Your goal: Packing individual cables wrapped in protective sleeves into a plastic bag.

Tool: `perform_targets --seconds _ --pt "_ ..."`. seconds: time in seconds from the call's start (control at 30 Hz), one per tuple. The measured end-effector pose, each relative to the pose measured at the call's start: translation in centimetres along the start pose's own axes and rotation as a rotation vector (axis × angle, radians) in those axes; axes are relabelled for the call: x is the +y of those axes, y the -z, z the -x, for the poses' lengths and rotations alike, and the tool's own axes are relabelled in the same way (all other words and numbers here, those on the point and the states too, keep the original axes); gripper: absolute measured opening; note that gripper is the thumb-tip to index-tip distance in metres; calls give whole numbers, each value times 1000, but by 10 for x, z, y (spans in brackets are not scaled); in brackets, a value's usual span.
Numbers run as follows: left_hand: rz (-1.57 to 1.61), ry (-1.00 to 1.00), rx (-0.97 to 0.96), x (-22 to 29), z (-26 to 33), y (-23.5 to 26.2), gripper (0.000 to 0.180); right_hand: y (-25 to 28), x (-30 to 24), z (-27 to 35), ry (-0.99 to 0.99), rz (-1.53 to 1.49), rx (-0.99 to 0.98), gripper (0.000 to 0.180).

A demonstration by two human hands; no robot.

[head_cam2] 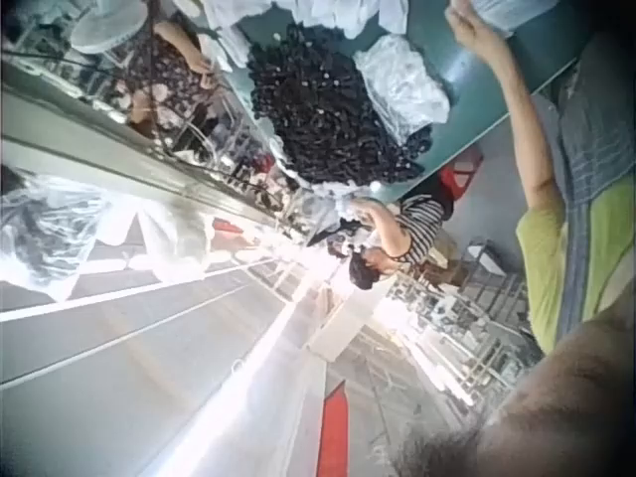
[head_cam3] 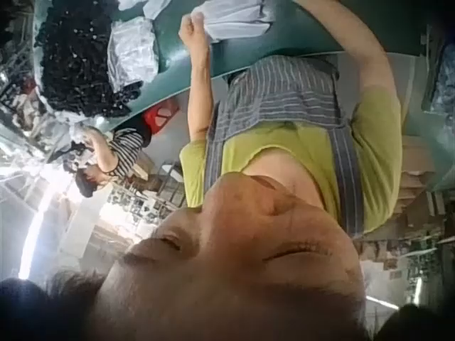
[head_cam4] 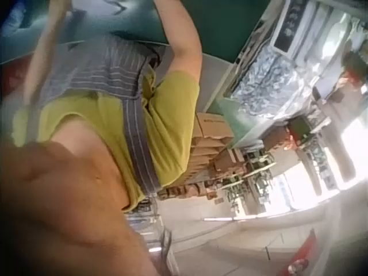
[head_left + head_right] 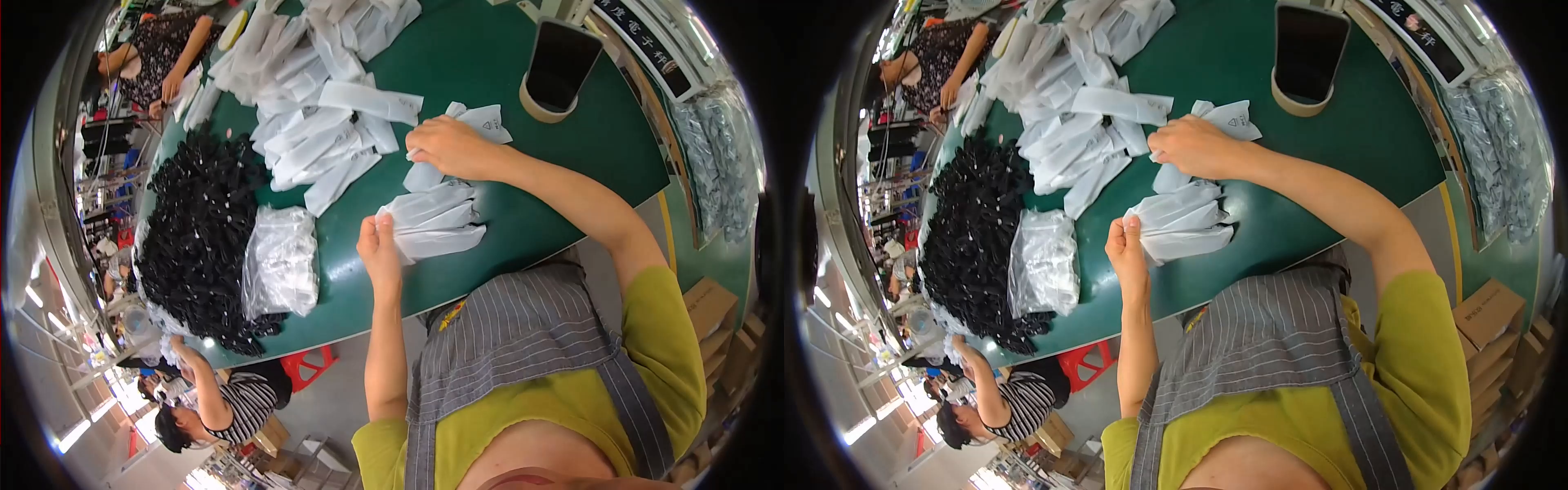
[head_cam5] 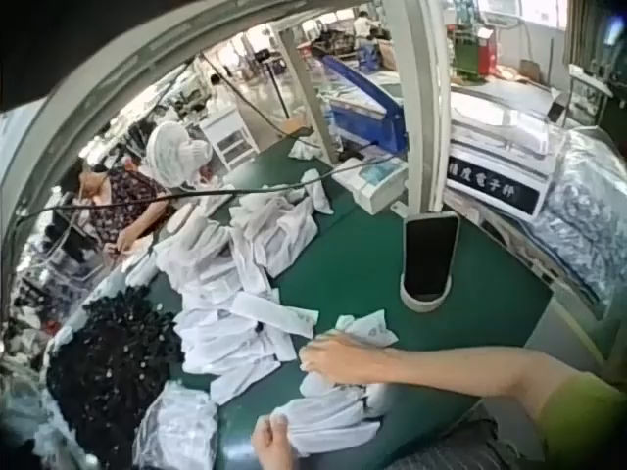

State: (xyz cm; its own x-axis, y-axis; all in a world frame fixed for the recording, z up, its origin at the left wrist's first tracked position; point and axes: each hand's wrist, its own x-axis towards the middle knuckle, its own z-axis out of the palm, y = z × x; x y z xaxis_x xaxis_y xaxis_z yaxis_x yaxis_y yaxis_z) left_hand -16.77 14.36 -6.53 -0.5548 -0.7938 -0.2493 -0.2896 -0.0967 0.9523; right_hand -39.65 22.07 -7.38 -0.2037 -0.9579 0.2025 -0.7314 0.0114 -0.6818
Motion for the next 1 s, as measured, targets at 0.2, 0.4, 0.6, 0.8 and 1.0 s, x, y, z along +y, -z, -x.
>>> perform_targets --seconds 0.2,0.4,0.6,0.8,1.0 --pt "-634 -540 199 7 42 16 19 20 -42 26 160 100 335 22" --pt "-926 -940 -283 -5 56 -12 45 -3 -64 86 237 164 2 27" --pt "-810 -1014 -361 -42 51 3 40 -9 -60 89 157 154 -90 27" --pt "-871 -1127 -287 -27 44 1 39 -1 -58 89 -14 -96 -395 34" --pt "-778 -1053 -295 -37 52 -12 40 0 -61 71 190 220 32 33"
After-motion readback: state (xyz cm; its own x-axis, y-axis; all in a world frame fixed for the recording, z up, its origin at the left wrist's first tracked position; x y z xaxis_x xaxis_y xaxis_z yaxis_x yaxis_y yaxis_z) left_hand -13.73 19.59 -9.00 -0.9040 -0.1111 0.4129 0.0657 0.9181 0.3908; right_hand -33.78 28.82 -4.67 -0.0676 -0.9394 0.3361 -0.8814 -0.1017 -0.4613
